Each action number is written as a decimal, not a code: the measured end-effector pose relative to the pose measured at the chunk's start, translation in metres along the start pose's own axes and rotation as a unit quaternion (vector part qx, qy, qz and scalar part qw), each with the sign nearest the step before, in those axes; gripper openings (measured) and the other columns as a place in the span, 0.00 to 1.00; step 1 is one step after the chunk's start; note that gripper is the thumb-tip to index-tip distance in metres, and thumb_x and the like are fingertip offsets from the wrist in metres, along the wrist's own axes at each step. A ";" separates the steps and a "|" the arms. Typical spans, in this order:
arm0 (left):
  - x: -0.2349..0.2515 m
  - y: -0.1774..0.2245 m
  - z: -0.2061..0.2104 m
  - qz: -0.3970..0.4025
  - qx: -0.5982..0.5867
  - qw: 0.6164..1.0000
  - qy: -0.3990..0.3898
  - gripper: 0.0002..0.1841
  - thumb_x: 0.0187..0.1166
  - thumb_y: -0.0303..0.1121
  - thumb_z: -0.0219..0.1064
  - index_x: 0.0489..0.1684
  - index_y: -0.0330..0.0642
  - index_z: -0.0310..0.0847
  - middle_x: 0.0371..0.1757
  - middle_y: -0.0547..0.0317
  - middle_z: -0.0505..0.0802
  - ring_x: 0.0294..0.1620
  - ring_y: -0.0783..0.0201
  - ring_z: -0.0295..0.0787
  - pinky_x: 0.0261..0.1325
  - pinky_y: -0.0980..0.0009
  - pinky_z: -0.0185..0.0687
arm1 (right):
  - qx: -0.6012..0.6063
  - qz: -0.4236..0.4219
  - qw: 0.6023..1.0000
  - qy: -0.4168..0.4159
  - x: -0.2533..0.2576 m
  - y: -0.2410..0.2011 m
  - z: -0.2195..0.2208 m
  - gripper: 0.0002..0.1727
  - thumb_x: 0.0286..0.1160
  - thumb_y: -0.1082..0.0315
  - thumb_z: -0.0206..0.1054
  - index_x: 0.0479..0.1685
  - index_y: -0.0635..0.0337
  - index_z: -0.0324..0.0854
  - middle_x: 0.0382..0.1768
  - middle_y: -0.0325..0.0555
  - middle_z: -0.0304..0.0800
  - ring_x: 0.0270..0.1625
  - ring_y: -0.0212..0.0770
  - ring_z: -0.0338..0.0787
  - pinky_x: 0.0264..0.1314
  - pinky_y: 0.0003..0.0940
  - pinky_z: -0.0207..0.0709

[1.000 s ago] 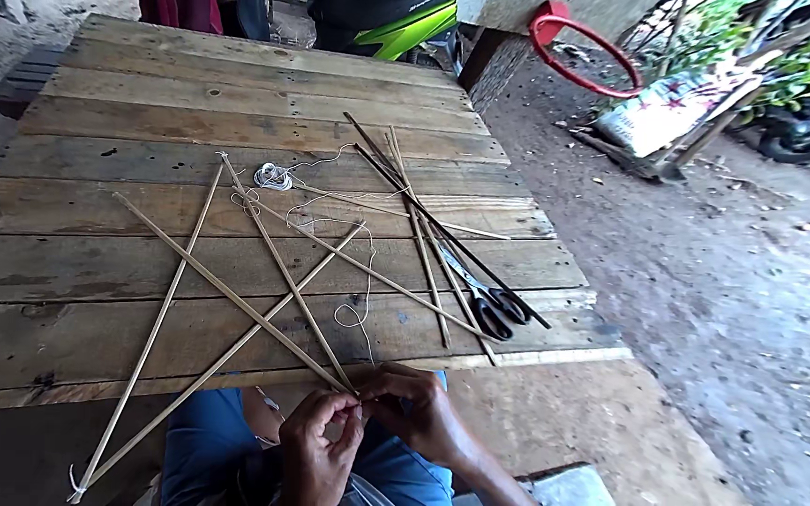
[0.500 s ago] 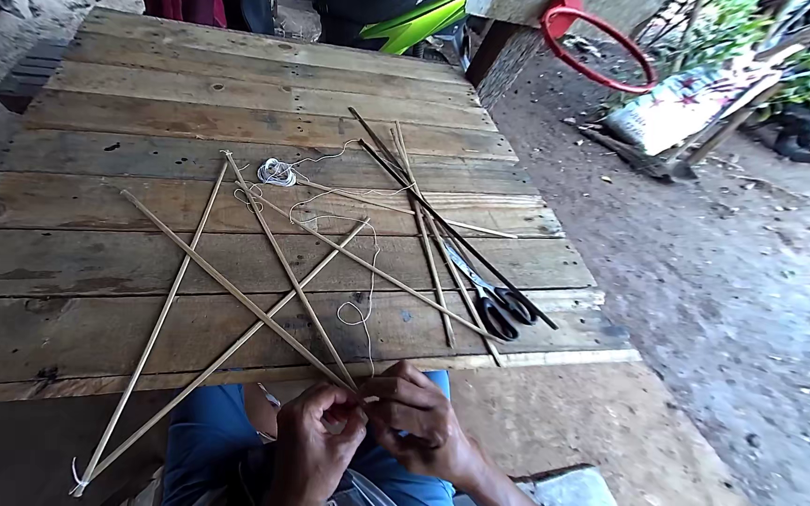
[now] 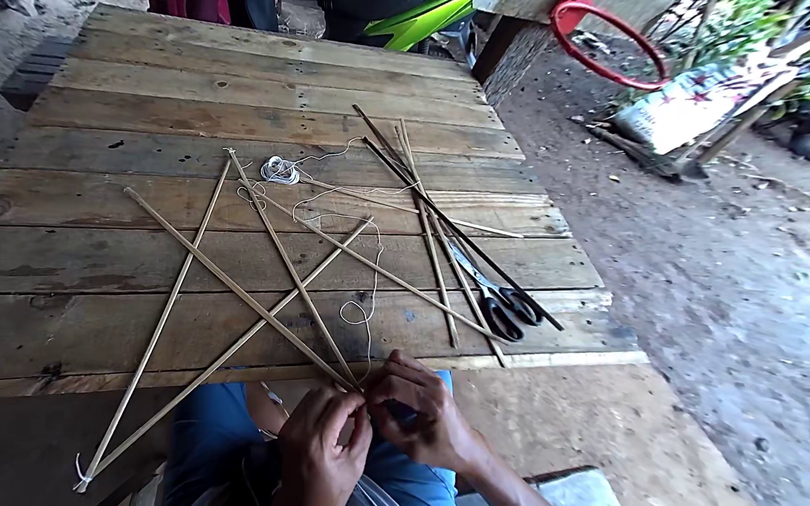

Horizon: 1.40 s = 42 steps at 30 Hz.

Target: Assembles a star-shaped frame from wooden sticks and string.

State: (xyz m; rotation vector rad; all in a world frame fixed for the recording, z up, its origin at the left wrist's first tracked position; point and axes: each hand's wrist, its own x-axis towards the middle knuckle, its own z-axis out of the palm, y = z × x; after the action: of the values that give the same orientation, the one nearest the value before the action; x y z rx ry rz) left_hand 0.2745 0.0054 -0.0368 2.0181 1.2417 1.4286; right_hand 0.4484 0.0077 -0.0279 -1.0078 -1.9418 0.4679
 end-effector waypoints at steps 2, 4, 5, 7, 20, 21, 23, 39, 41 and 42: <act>0.000 -0.001 0.000 0.017 0.014 1.000 -0.006 0.04 0.60 0.31 0.73 0.24 0.41 0.91 0.26 0.60 0.91 0.32 0.73 0.88 0.41 0.86 0.82 | 0.000 0.020 1.000 -0.009 0.000 -0.001 0.000 0.02 0.66 0.69 0.68 0.30 0.57 0.83 0.31 0.42 0.89 0.42 0.34 0.82 0.49 0.21 0.71; 0.001 -0.002 -0.001 -0.018 -0.025 0.999 -0.028 0.04 0.58 0.30 0.73 0.25 0.40 0.91 0.26 0.60 0.91 0.32 0.76 0.89 0.40 0.86 0.83 | -0.004 0.031 0.999 -0.010 -0.001 -0.002 0.000 0.03 0.66 0.68 0.68 0.31 0.57 0.83 0.31 0.42 0.88 0.42 0.34 0.82 0.48 0.21 0.71; 0.002 -0.002 -0.002 -0.055 -0.071 0.995 -0.044 0.05 0.58 0.29 0.73 0.26 0.38 0.91 0.28 0.60 0.92 0.32 0.78 0.89 0.40 0.87 0.85 | -0.009 0.035 0.999 -0.006 -0.001 -0.003 0.001 0.03 0.67 0.68 0.68 0.32 0.57 0.84 0.33 0.43 0.89 0.43 0.34 0.82 0.49 0.21 0.71; 0.003 -0.002 -0.006 -0.129 -0.163 0.976 -0.070 0.04 0.60 0.26 0.73 0.28 0.35 0.90 0.30 0.62 0.91 0.33 0.82 0.89 0.40 0.87 0.86 | -0.034 0.039 0.999 0.008 -0.003 -0.004 0.000 0.06 0.72 0.64 0.68 0.37 0.56 0.86 0.39 0.44 0.89 0.47 0.34 0.85 0.51 0.19 0.75; 0.002 -0.001 -0.007 -0.173 -0.227 0.954 -0.089 0.04 0.62 0.26 0.72 0.30 0.35 0.90 0.31 0.64 0.91 0.34 0.83 0.88 0.41 0.88 0.84 | -0.093 0.036 0.994 0.048 -0.013 -0.015 0.005 0.05 0.73 0.64 0.67 0.33 0.52 0.86 0.45 0.41 0.89 0.52 0.32 0.84 0.55 0.19 0.76; 0.001 -0.002 -0.007 -0.173 -0.227 0.954 -0.088 0.04 0.62 0.26 0.72 0.30 0.35 0.90 0.31 0.64 0.91 0.34 0.83 0.88 0.41 0.88 0.84 | -0.093 0.035 0.994 0.048 -0.013 -0.015 0.006 0.05 0.73 0.64 0.66 0.33 0.52 0.86 0.45 0.42 0.89 0.52 0.32 0.84 0.54 0.19 0.76; 0.000 -0.003 -0.006 -0.172 -0.234 0.953 -0.086 0.04 0.62 0.25 0.72 0.30 0.35 0.89 0.31 0.64 0.91 0.34 0.83 0.88 0.40 0.88 0.85 | -0.097 0.035 0.994 0.046 -0.012 -0.015 0.006 0.06 0.73 0.65 0.67 0.33 0.53 0.87 0.44 0.42 0.89 0.52 0.33 0.84 0.55 0.19 0.76; 0.000 -0.004 -0.007 -0.173 -0.245 0.949 -0.094 0.05 0.63 0.26 0.72 0.31 0.34 0.90 0.32 0.63 0.92 0.35 0.82 0.89 0.42 0.87 0.86 | -0.111 0.047 0.992 0.038 -0.005 -0.017 0.011 0.04 0.67 0.65 0.67 0.30 0.53 0.83 0.43 0.44 0.89 0.49 0.36 0.85 0.50 0.22 0.76; -0.001 -0.006 -0.007 -0.168 -0.246 0.951 -0.090 0.05 0.64 0.27 0.72 0.31 0.34 0.89 0.33 0.63 0.92 0.35 0.81 0.89 0.42 0.86 0.86 | -0.117 0.051 0.991 0.034 -0.005 -0.017 0.011 0.04 0.66 0.65 0.66 0.30 0.54 0.83 0.43 0.45 0.89 0.49 0.36 0.85 0.50 0.22 0.76; -0.002 -0.007 -0.008 -0.167 -0.238 0.953 -0.088 0.05 0.64 0.28 0.71 0.31 0.34 0.89 0.32 0.63 0.92 0.35 0.82 0.88 0.42 0.86 0.86 | -0.121 0.053 0.991 0.034 -0.005 -0.016 0.011 0.04 0.66 0.64 0.66 0.30 0.54 0.83 0.43 0.45 0.89 0.48 0.36 0.85 0.49 0.22 0.77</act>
State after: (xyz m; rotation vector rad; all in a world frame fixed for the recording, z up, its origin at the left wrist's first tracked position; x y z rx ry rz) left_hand 0.2640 0.0061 -0.0398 1.4931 0.9867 1.2104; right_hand 0.4334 -0.0052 -0.0258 -1.2708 -1.9218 0.2559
